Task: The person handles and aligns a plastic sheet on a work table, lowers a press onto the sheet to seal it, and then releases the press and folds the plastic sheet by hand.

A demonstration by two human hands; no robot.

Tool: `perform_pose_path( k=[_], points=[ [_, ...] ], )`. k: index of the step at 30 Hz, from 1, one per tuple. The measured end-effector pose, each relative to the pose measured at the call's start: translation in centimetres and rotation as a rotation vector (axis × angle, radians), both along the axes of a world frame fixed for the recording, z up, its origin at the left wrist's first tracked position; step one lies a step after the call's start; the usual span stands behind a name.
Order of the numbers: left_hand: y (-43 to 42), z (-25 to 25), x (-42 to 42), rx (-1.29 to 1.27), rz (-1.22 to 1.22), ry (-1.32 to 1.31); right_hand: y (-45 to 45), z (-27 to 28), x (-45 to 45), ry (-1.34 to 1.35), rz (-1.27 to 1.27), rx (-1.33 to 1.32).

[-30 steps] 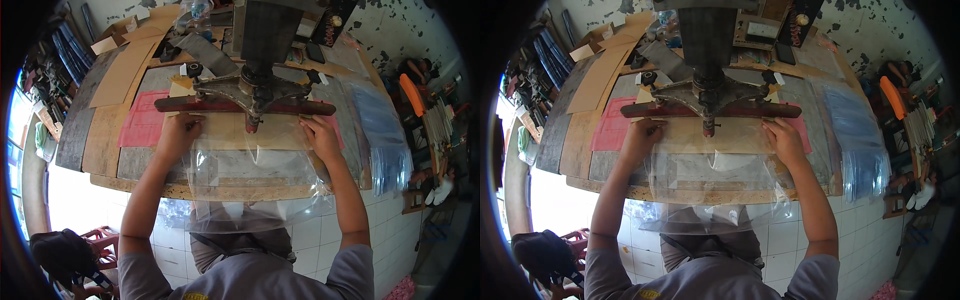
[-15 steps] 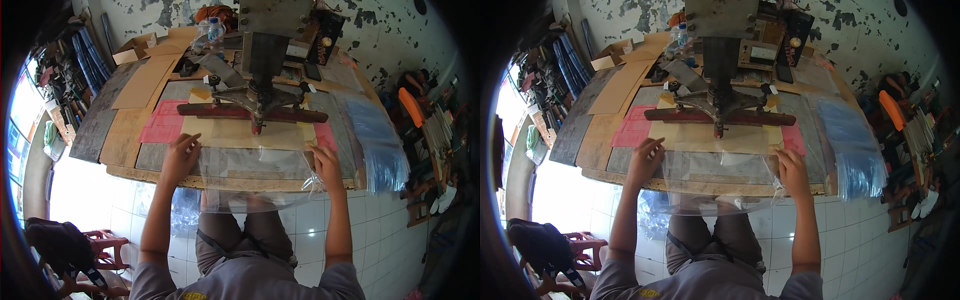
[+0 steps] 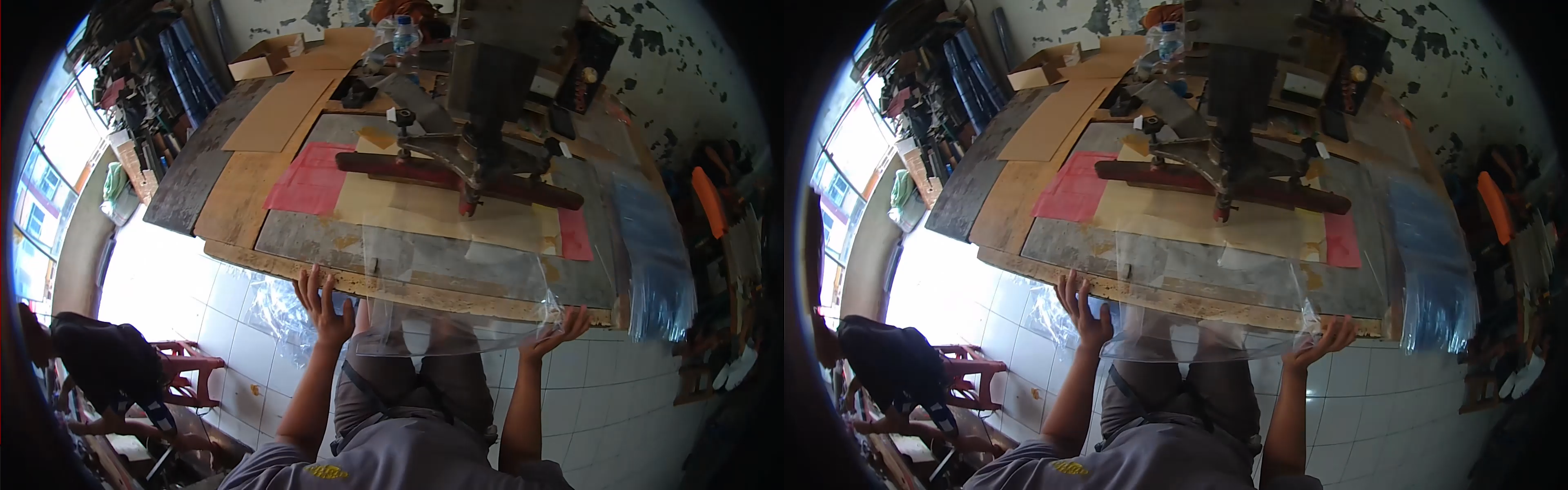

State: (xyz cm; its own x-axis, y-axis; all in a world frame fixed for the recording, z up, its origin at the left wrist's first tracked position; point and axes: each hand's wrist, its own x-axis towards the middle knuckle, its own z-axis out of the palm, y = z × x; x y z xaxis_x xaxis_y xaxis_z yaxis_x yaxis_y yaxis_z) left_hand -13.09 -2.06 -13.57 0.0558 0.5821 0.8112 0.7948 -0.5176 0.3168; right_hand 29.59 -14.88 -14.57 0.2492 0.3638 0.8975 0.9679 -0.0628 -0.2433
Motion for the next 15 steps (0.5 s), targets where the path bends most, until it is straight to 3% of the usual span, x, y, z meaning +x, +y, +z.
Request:
perform_pose_path(
  k=[4, 6, 11, 15],
  points=[
    [2.1, -2.3, 1.3, 0.135, 0.033, -0.037, 0.9, -1.2, 0.2, 0.008, -0.018, 0.032],
    [2.4, -2.9, 1.2, 0.134, 0.044, -0.036, 0.3, 0.9, -1.0, -0.01, -0.089, -0.051],
    [2.2, -2.9, 0.9, 0.114, 0.071, -0.002, 0.7, -0.7, -0.1, 0.049, 0.008, 0.043],
    [2.2, -2.9, 0.6, 0.122, 0.067, 0.015, 0.7, -1.3, 0.2, 0.018, -0.09, 0.013]
  ],
)
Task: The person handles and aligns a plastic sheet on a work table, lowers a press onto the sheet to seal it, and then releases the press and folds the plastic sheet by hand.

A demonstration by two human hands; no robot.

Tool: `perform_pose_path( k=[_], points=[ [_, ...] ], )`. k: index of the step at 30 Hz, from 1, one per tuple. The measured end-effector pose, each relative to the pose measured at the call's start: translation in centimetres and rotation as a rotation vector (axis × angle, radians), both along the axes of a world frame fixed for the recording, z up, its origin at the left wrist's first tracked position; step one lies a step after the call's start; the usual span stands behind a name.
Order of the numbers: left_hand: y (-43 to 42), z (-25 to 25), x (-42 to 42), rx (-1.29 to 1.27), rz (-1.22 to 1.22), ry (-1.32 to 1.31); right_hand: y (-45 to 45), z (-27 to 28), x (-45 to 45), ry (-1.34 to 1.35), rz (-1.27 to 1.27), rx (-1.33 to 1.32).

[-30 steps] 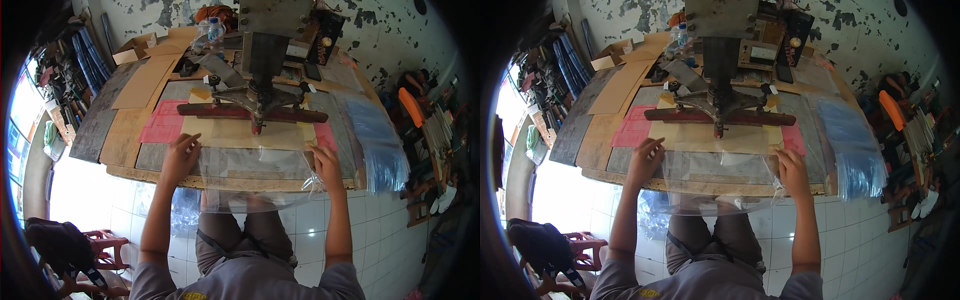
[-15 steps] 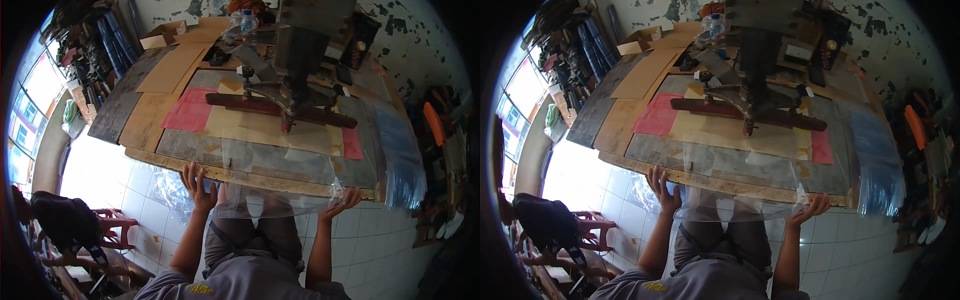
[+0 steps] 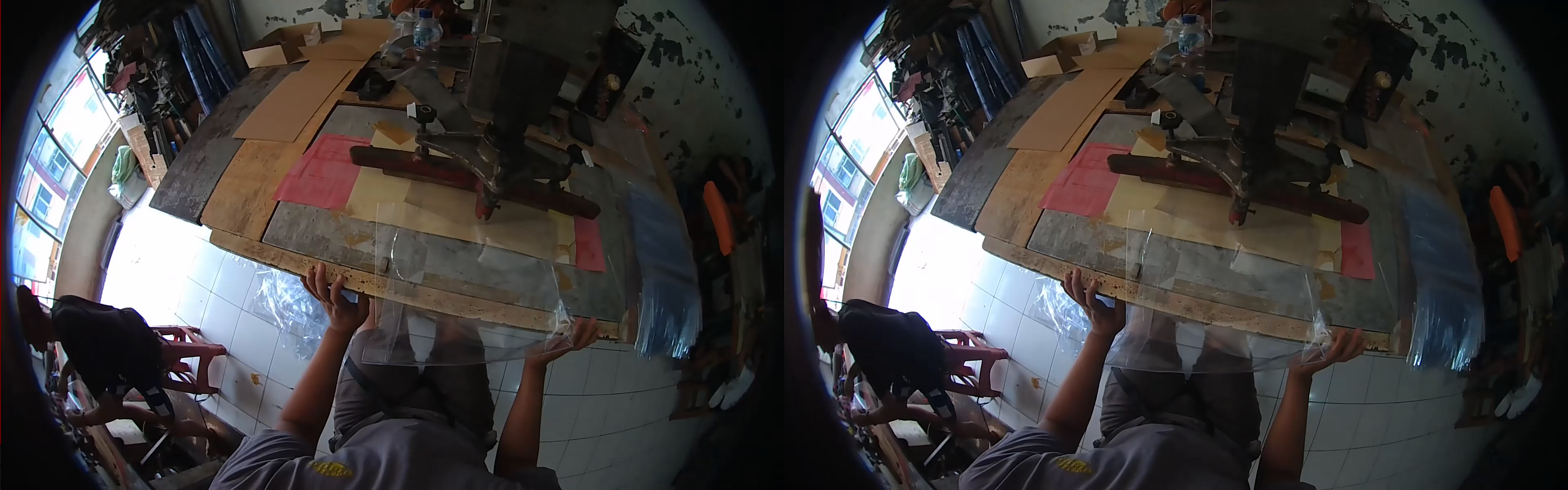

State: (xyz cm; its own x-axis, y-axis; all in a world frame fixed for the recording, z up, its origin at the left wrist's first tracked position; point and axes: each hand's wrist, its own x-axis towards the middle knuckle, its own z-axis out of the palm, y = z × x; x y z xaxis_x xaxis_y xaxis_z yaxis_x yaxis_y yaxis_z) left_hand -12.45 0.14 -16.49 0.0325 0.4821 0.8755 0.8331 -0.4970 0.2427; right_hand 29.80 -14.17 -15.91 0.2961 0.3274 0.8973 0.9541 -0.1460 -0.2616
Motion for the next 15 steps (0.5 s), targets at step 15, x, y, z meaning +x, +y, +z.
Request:
perform_pose_path(
  k=[15],
  points=[
    [0.3, -0.4, 0.1, 0.036, 0.0, -0.006, -0.1, -0.8, -0.1, 0.155, 0.056, 0.032]
  ],
)
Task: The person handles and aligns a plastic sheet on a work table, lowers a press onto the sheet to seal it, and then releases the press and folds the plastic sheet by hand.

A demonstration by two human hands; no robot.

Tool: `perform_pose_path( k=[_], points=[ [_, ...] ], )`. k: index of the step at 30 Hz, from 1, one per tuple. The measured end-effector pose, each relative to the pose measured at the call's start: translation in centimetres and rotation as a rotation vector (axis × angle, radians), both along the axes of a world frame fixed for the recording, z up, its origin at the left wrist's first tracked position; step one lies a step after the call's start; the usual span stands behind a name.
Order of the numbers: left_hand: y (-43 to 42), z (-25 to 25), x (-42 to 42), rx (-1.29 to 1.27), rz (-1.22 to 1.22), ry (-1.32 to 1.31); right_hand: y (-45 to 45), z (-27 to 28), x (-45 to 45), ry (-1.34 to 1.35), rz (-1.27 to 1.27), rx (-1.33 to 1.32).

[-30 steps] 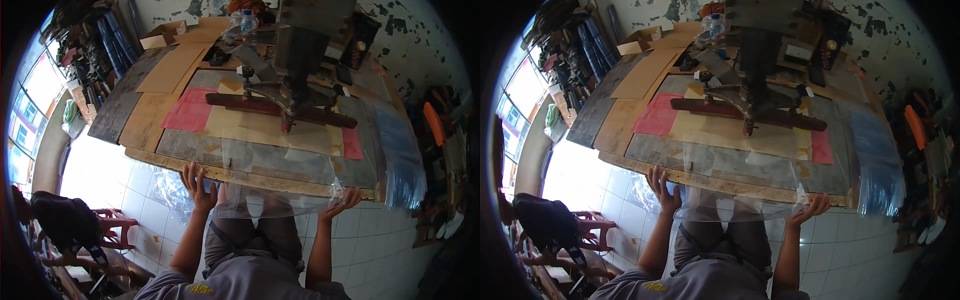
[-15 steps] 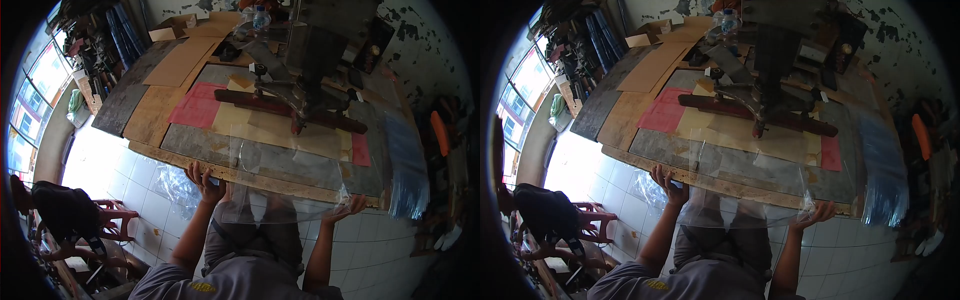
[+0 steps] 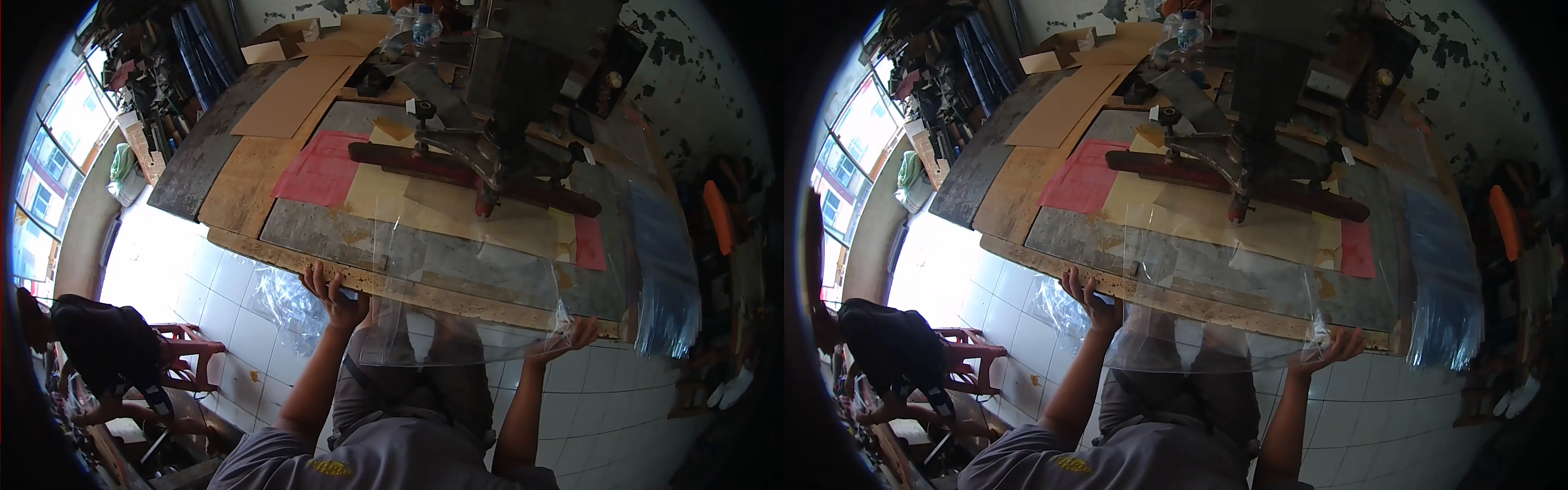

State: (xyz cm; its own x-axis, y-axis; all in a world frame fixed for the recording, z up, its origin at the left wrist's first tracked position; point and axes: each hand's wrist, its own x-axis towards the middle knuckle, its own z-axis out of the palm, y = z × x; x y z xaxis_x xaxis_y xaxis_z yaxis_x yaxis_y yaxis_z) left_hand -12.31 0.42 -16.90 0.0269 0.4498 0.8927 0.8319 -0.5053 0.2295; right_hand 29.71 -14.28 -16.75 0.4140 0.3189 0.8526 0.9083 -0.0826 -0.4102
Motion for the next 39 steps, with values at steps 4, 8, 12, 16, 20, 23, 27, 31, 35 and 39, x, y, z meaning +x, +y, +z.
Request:
perform_pose_path(
  k=[4, 8, 12, 16, 20, 23, 27, 31, 35, 39],
  points=[
    [0.2, -0.2, 0.0, 0.024, 0.002, -0.017, 0.1, 1.1, -0.1, -0.116, -0.052, -0.029],
    [0.1, 0.2, 0.1, 0.01, 0.014, 0.008, 0.0, 1.5, -0.6, -0.111, -0.044, -0.033],
    [0.1, 0.3, 0.2, 0.012, 0.016, 0.002, -0.1, 0.8, -0.5, -0.002, 0.001, -0.013],
    [0.0, 0.3, 0.2, 0.009, 0.013, 0.002, 0.0, 0.7, -0.3, -0.034, -0.004, -0.007],
    [0.0, 0.4, 0.3, 0.013, 0.013, 0.0, 0.0, 0.5, -0.1, -0.035, 0.0, -0.006],
    [0.0, 0.5, 0.3, 0.011, 0.008, -0.002, 0.0, 0.7, -0.2, -0.04, -0.009, -0.012],
    [0.0, 0.4, 0.3, 0.008, 0.005, -0.009, 0.1, 1.7, -0.7, -0.106, -0.059, -0.046],
    [0.0, 0.3, 0.3, -0.002, 0.01, -0.012, 0.1, 1.1, -0.3, -0.058, -0.035, -0.035],
    [0.1, 0.3, 0.3, 0.008, 0.015, -0.009, 0.1, 0.5, 0.0, -0.08, -0.061, -0.045],
    [0.0, 0.5, 0.3, 0.006, 0.014, -0.01, 0.2, 0.9, -0.3, -0.084, -0.061, -0.045]
  ],
)
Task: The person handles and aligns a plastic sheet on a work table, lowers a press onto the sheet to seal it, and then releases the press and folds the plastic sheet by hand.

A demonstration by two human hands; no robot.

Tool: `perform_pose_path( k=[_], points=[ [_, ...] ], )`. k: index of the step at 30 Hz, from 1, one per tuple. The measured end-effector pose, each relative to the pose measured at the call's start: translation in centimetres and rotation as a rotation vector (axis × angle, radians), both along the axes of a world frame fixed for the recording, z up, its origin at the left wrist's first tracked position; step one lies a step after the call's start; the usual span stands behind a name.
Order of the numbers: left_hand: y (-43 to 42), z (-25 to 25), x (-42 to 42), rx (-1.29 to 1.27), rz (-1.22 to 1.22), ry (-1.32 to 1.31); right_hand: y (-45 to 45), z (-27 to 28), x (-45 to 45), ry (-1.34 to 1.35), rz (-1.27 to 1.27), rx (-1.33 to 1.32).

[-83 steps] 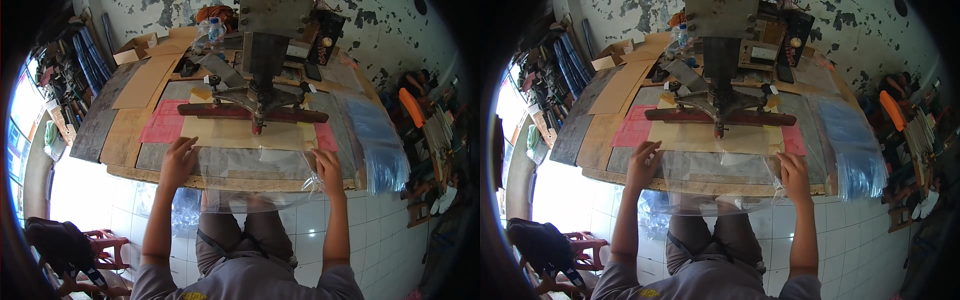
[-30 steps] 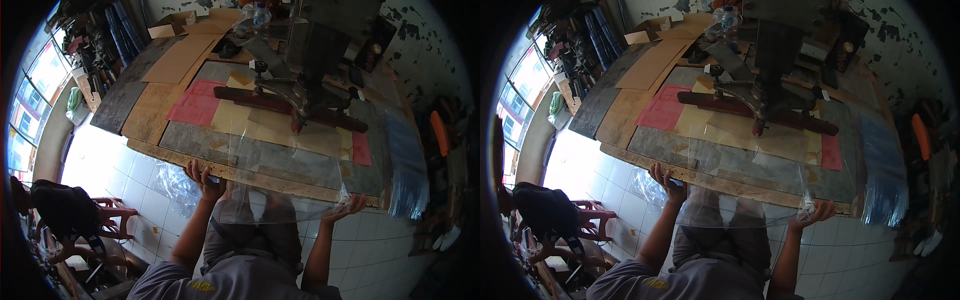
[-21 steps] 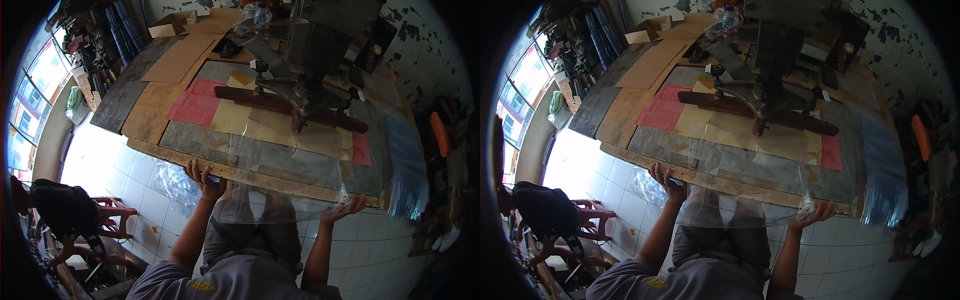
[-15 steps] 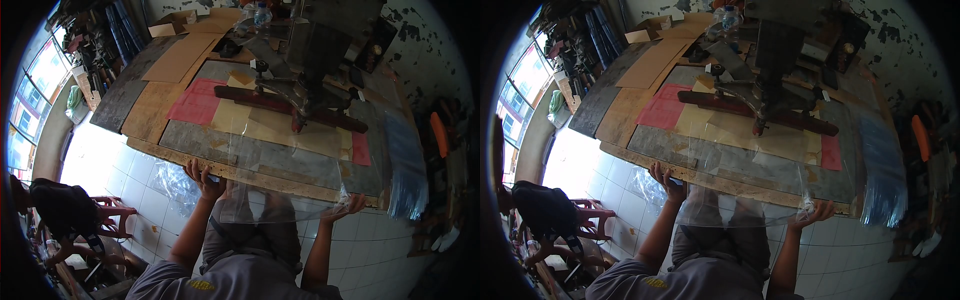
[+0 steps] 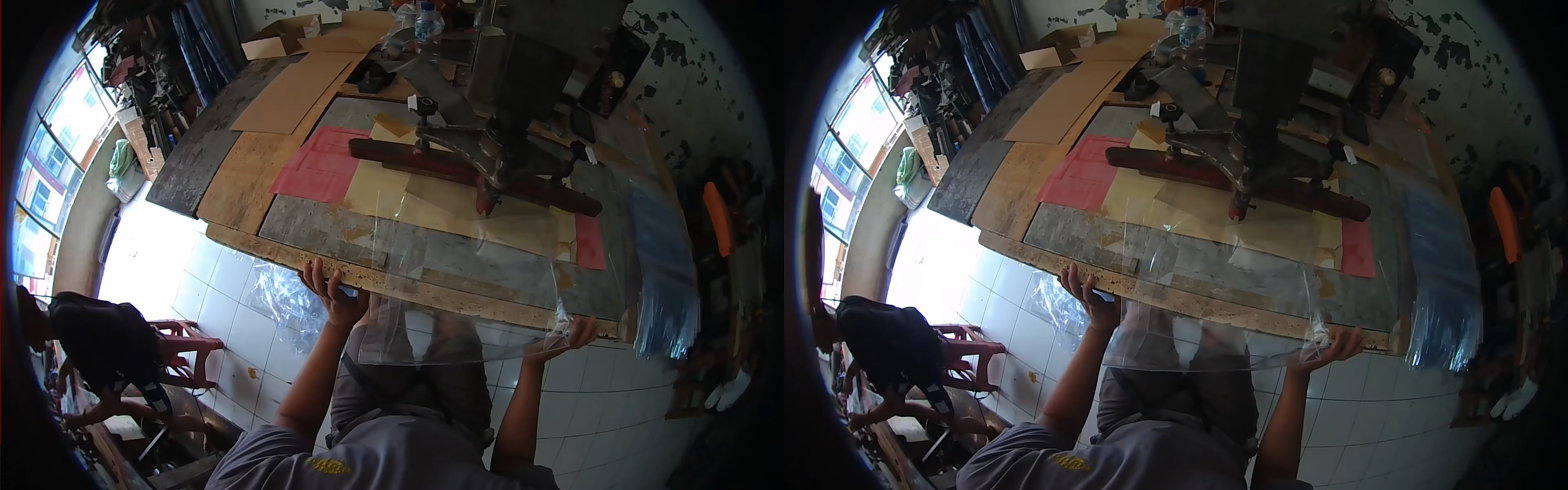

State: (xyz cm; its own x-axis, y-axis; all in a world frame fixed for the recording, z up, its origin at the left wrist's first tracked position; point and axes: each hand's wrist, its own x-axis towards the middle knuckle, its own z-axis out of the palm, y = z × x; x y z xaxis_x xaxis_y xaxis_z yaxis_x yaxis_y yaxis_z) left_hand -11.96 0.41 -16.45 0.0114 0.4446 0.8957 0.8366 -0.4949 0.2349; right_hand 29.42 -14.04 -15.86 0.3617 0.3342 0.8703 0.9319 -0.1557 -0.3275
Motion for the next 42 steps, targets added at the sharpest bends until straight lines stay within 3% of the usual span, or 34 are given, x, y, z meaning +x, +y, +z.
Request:
perform_pose_path(
  k=[33, 39, 42],
  points=[
    [0.4, -1.2, -0.4, 0.008, 0.016, -0.004, -0.2, 0.8, -0.1, -0.064, -0.048, -0.041],
    [-0.1, -0.6, -0.3, -0.017, 0.014, -0.007, -0.1, 0.3, -0.4, 0.051, 0.04, 0.038],
    [-0.4, 0.1, -0.3, -0.041, -0.006, -0.007, -0.4, 1.9, -1.1, -0.023, 0.043, 0.012]
  ],
)
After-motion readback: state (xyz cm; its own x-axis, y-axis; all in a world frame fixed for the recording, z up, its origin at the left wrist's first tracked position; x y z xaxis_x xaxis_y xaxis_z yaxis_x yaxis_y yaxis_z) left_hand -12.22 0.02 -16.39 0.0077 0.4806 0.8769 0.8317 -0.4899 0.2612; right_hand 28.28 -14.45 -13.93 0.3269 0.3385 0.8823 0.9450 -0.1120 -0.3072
